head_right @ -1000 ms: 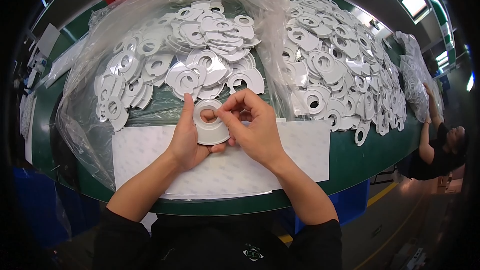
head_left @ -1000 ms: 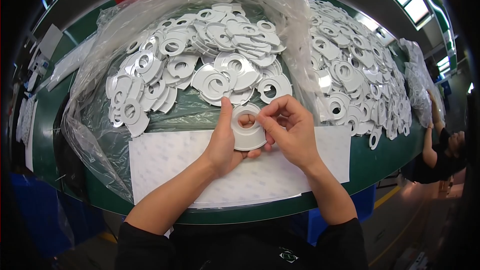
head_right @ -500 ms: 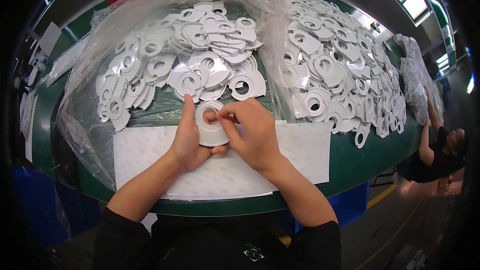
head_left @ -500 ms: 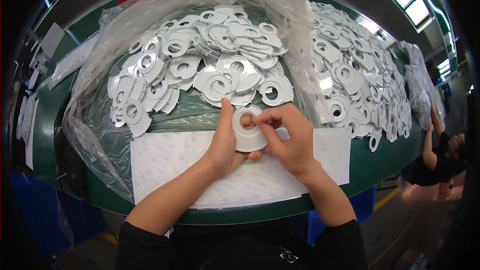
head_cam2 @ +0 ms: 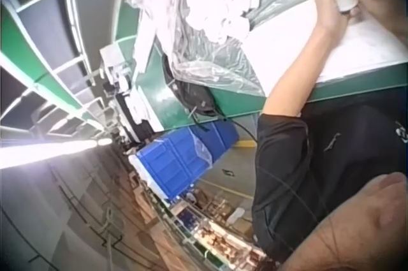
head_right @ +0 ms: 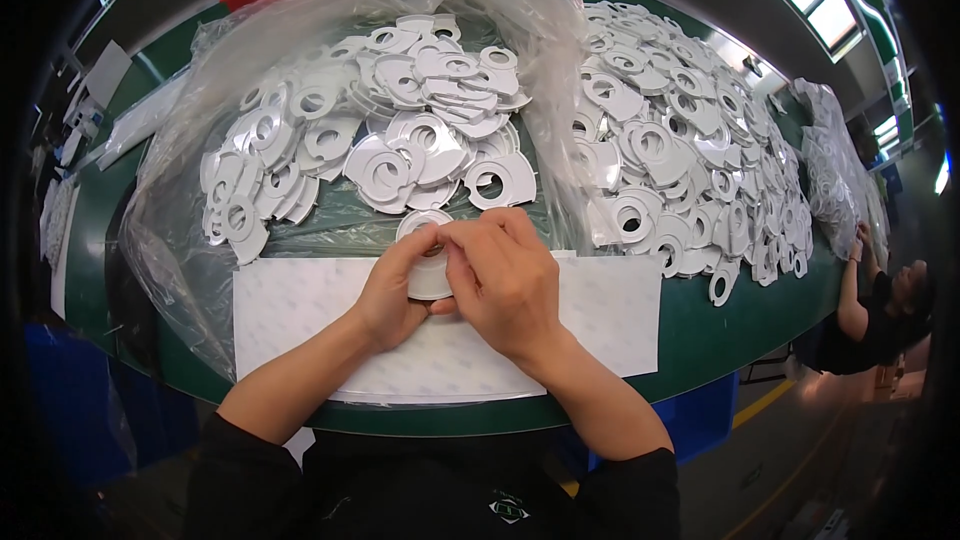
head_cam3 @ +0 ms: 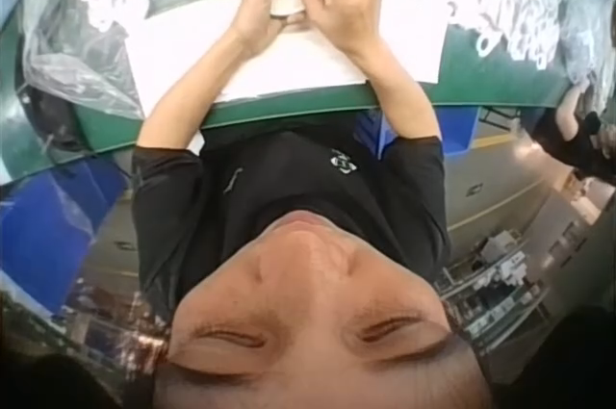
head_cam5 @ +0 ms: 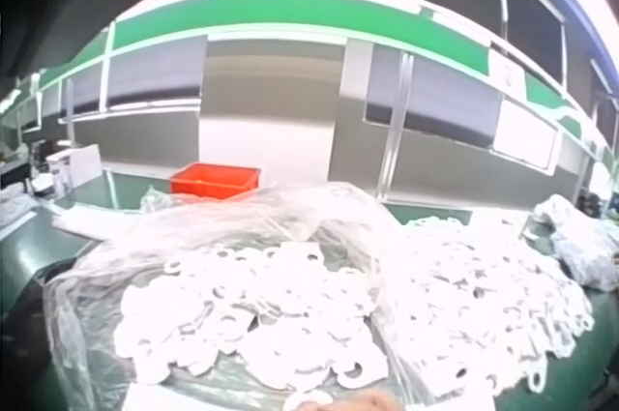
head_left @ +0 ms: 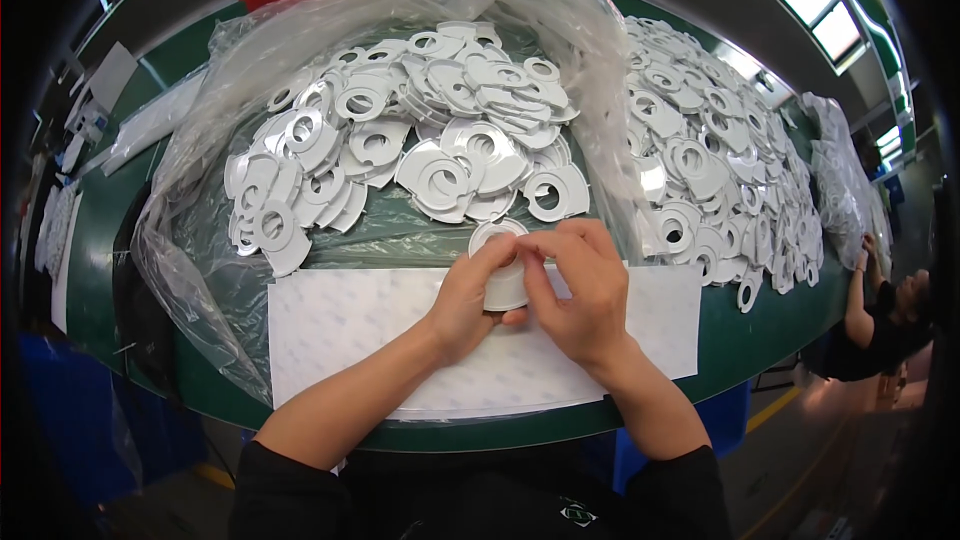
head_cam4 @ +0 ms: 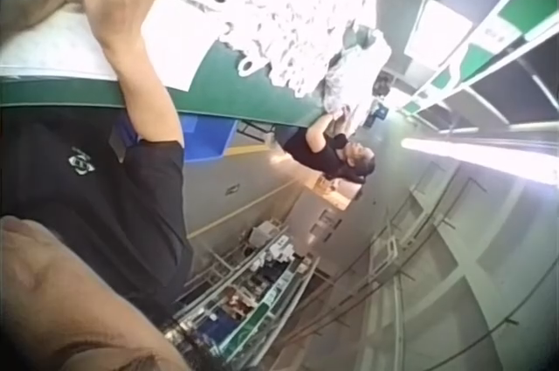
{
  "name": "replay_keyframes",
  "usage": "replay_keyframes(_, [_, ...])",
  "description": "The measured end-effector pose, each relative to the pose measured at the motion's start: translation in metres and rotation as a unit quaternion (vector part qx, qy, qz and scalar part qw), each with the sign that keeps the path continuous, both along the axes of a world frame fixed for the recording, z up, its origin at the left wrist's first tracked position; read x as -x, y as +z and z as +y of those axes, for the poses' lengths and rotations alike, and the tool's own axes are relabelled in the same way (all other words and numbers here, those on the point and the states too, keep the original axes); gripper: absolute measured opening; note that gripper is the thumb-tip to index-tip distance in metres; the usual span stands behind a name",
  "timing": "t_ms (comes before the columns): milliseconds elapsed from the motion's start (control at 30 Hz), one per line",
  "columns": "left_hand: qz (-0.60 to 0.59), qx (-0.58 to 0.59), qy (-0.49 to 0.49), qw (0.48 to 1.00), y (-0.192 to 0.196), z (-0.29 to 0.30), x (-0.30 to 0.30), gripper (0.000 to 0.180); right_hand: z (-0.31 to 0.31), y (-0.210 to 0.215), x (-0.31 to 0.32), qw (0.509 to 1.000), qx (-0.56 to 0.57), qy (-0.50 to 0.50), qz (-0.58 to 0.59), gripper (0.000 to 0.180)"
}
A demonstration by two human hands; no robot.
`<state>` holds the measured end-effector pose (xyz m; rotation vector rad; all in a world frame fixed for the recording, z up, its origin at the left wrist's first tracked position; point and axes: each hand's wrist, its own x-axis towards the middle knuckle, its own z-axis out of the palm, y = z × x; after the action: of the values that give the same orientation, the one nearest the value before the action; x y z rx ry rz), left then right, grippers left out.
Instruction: Apply small white circular adhesive pads onto white plastic components at an assembly workbench.
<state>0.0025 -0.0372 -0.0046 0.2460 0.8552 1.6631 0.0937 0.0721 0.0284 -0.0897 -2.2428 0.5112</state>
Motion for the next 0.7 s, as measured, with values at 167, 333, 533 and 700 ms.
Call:
replay_keyframes(167, [-0.005,0.011,0.024,1.0,0.002,0.0,-0.002,0.03,-0.002,-0.001,-0.002,1.0,0.003,-0.007,0.001,0.023])
replay_keyframes(333, [-0.012,-0.015,0.028,0.999,0.002,-0.001,-0.001,0.029,-0.004,-0.001,-0.003,0.999,-0.024,-0.024,0.0,0.027])
replay_keyframes(533, [0.022,-0.002,0.007,1.0,0.013,0.0,-0.005,0.035,0.004,0.013,-0.005,0.962,0.256,-0.043,-0.086,0.02])
replay_keyframes(700, [0.052,-0.015,-0.023,0.998,0.007,0.002,-0.006,0.035,0.005,0.01,-0.005,0.807,0.571,0.046,-0.14,0.012])
